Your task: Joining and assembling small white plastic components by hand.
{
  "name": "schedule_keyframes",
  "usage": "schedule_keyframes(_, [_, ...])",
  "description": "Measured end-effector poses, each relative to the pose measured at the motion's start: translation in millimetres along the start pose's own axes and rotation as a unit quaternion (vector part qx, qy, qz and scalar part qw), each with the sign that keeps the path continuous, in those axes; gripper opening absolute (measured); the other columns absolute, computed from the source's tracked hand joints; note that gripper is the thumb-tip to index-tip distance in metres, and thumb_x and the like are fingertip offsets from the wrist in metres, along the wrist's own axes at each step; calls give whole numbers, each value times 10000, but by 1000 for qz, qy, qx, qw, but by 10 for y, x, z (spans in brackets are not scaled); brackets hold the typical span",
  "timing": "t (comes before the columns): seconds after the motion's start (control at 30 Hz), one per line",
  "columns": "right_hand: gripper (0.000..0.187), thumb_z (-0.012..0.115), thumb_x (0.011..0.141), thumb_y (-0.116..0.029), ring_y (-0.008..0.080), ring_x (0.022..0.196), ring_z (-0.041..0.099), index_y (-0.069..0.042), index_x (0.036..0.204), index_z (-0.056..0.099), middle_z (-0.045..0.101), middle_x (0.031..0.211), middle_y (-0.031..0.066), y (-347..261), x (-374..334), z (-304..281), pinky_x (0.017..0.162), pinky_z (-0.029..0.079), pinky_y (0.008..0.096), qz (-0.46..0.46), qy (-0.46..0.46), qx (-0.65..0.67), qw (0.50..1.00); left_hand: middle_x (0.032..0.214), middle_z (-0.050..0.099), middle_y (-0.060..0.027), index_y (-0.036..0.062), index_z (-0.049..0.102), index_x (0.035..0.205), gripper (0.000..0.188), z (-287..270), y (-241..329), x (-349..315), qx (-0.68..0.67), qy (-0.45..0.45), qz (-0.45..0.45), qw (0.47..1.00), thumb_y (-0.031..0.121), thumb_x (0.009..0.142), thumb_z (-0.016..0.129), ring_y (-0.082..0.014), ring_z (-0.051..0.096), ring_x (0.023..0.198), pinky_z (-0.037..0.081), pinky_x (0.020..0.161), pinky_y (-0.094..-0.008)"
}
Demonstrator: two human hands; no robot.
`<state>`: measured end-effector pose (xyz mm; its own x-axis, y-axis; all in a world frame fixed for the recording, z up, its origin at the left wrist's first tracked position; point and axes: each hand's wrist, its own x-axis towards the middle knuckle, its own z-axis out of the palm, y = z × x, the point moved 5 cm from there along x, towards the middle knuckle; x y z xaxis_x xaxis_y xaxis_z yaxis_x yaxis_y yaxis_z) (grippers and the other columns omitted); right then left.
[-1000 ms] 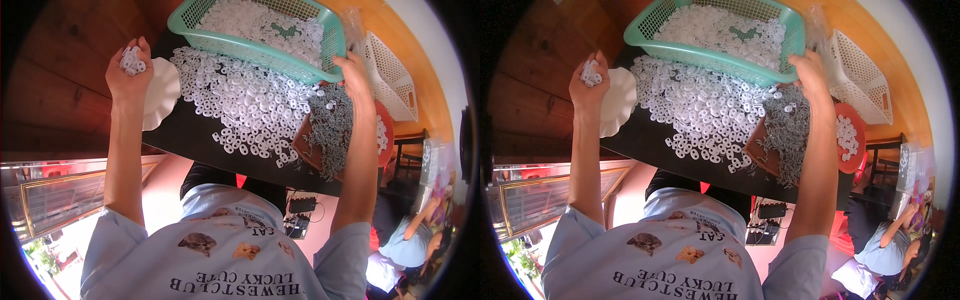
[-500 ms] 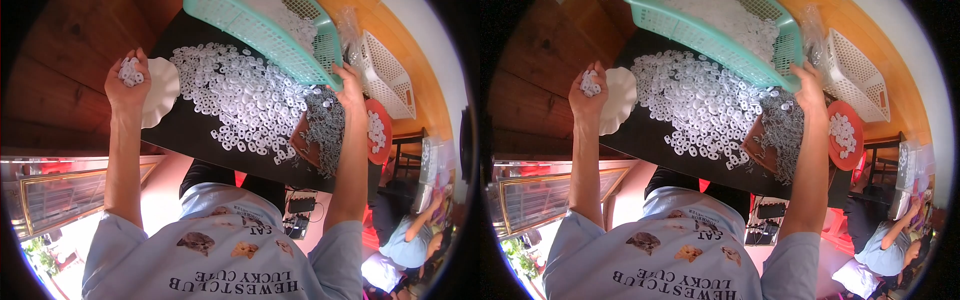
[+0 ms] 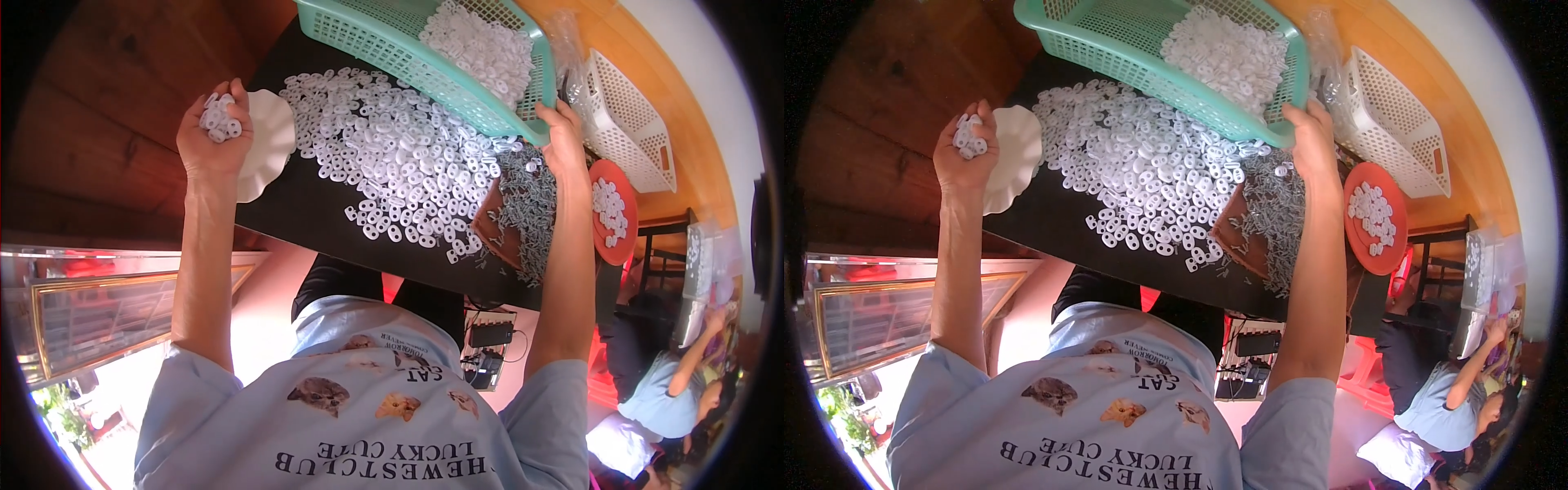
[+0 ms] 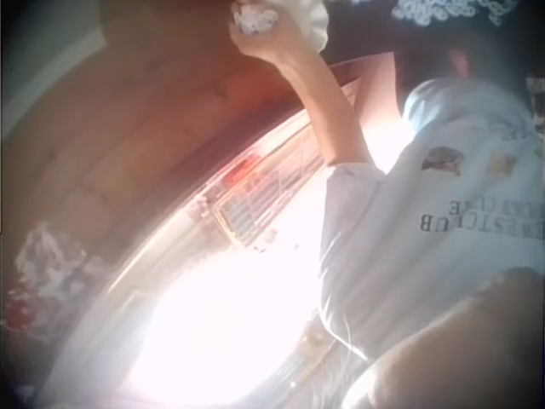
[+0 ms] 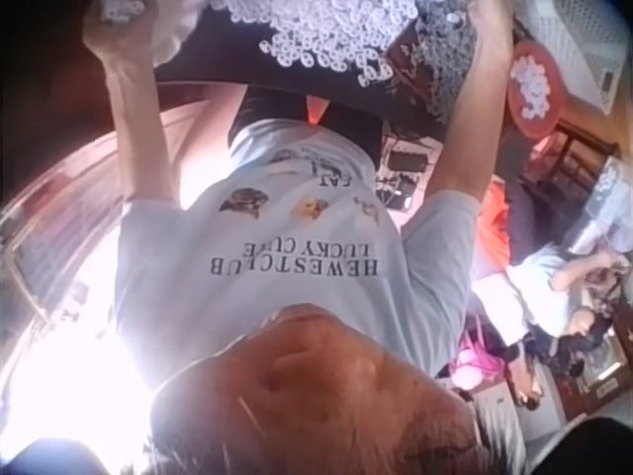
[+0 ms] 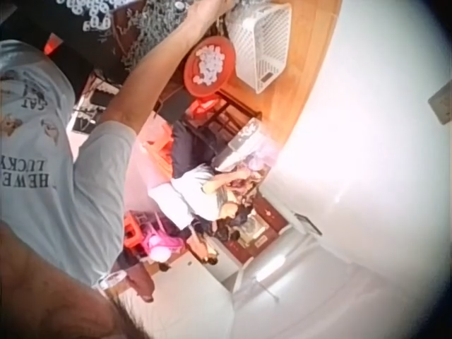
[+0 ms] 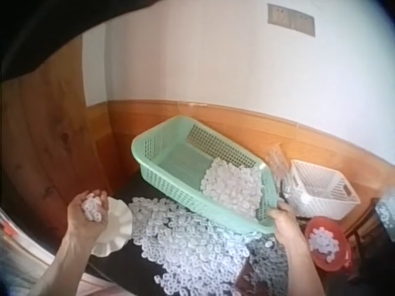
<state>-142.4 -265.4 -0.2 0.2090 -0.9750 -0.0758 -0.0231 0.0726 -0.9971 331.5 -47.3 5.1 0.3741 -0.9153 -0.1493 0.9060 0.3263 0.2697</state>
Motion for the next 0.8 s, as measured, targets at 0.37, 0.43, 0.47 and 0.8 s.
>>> schedule_keyframes(0.37, [208,584,963,-67,202,743,665,31,1147,594,665,956,104,-109,-9,334,565,549,346,-59,23,64,996,1121,655,-205,-72,606,1111,304,-61,18,-50,-1,25,6,1000,166,997,456,-324,671,986,592,657,-328])
schedule_keyframes(0.43, [196,591,959,-63,201,802,662,43,1123,595,664,977,110,-212,39,368,644,555,344,-116,46,23,992,1124,655,-205,-69,607,1113,305,-66,21,-53,-2,20,4,1000,170,997,456,-322,671,987,592,657,-328])
schedule_keyframes(0.47, [208,598,951,-51,194,866,655,59,1128,602,665,1007,119,-230,93,373,739,542,333,-145,54,-2,988,1126,655,-206,-69,607,1113,307,-51,6,-62,-8,21,-1,1000,172,997,457,-323,672,982,592,653,-331])
schedule_keyframes(0.8, [237,606,905,-104,223,886,613,78,1055,628,672,973,155,-205,348,590,823,480,382,-218,154,-136,954,1101,669,-217,-71,615,1102,317,-2,-97,-97,-30,11,-37,999,182,996,457,-328,673,964,594,636,-339])
